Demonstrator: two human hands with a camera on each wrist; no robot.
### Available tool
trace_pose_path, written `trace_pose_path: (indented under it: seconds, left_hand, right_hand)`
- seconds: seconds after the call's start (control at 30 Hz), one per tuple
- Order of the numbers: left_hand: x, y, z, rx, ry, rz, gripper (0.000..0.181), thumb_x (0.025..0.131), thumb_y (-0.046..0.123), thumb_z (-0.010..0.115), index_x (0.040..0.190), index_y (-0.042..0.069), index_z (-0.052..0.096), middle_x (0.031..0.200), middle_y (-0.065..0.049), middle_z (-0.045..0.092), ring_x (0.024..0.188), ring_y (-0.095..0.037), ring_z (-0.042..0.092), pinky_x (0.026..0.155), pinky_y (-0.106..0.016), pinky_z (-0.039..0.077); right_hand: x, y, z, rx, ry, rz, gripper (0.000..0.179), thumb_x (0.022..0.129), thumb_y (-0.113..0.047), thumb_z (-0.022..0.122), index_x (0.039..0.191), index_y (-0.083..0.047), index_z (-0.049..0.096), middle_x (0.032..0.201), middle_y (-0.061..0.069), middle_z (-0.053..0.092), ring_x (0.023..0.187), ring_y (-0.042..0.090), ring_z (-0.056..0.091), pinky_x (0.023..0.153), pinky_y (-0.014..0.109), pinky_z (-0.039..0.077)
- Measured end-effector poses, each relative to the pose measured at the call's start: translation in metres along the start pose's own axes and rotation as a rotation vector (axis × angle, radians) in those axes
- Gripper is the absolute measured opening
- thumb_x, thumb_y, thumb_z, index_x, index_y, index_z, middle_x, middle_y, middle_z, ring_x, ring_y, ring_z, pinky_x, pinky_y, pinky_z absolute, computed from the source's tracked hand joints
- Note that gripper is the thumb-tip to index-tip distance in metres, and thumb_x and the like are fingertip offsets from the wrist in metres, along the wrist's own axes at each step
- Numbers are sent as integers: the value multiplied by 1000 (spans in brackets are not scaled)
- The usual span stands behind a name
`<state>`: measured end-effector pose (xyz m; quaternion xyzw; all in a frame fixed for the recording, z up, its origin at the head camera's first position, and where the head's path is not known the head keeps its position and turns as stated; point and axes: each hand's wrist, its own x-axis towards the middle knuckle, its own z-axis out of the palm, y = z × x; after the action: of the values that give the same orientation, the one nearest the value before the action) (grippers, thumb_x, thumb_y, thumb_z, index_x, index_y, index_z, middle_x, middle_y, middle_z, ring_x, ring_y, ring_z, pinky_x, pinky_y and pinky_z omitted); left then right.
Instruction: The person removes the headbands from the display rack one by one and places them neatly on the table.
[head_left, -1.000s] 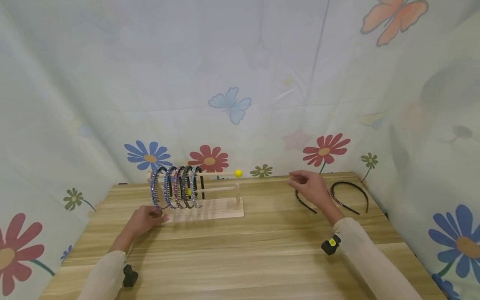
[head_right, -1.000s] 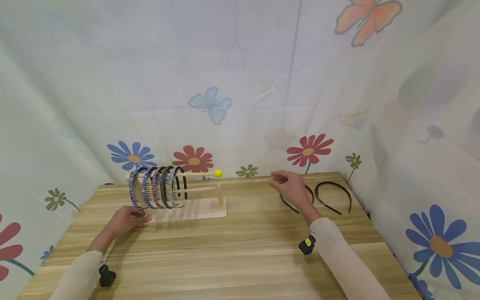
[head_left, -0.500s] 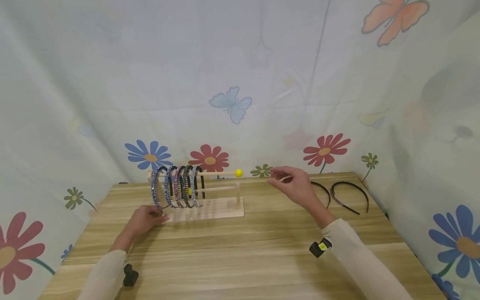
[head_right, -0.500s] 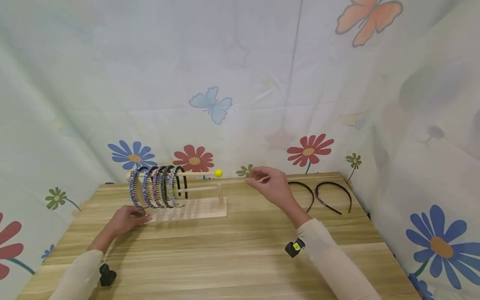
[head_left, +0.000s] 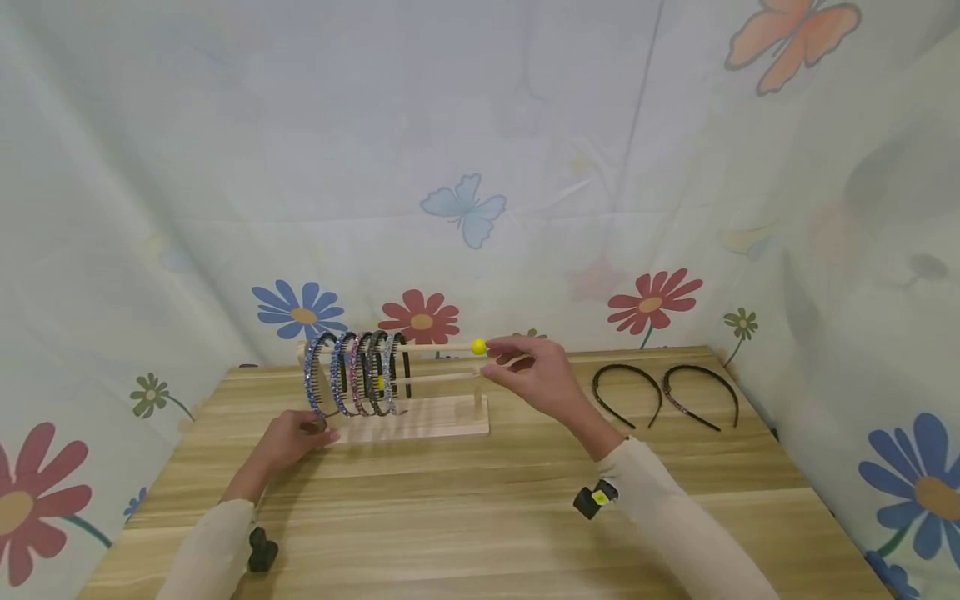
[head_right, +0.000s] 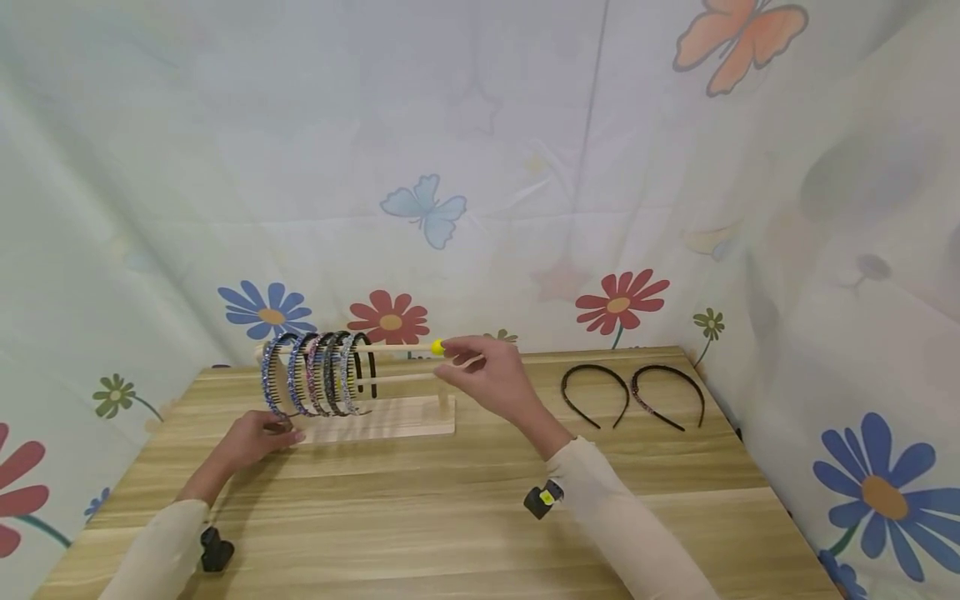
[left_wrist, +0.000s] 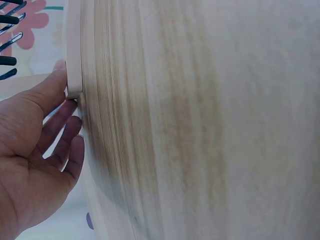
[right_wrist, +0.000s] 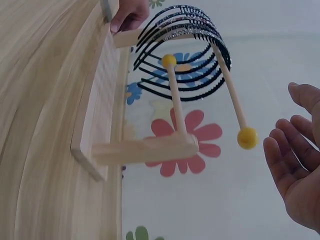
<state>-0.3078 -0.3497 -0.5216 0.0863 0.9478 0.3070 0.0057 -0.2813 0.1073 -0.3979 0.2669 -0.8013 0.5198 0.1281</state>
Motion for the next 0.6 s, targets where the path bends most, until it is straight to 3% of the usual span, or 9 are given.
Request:
trace_pose_path:
  seconds: [0.37, 0.6]
  left_hand:
    - [-1, 2, 0, 13, 0, -10, 24, 93, 31, 77, 98, 7, 75, 105, -14, 76, 101, -35, 71, 88, -53, 57]
    - [-1, 4, -2, 7, -8, -25, 27, 93, 32, 77, 100, 6, 75, 106, -15, 75, 101, -35, 71, 89, -53, 57]
  right_hand:
    - [5, -7, 47, 81, -32, -23, 36, 90, -27, 81, 123, -13, 74, 114, 2, 76, 94, 12, 72, 80, 30, 61]
    - [8, -5, 75, 90, -77, 19, 39, 91, -33, 80, 124, -14, 73, 116, -3, 75, 95, 9, 71, 82, 24, 60]
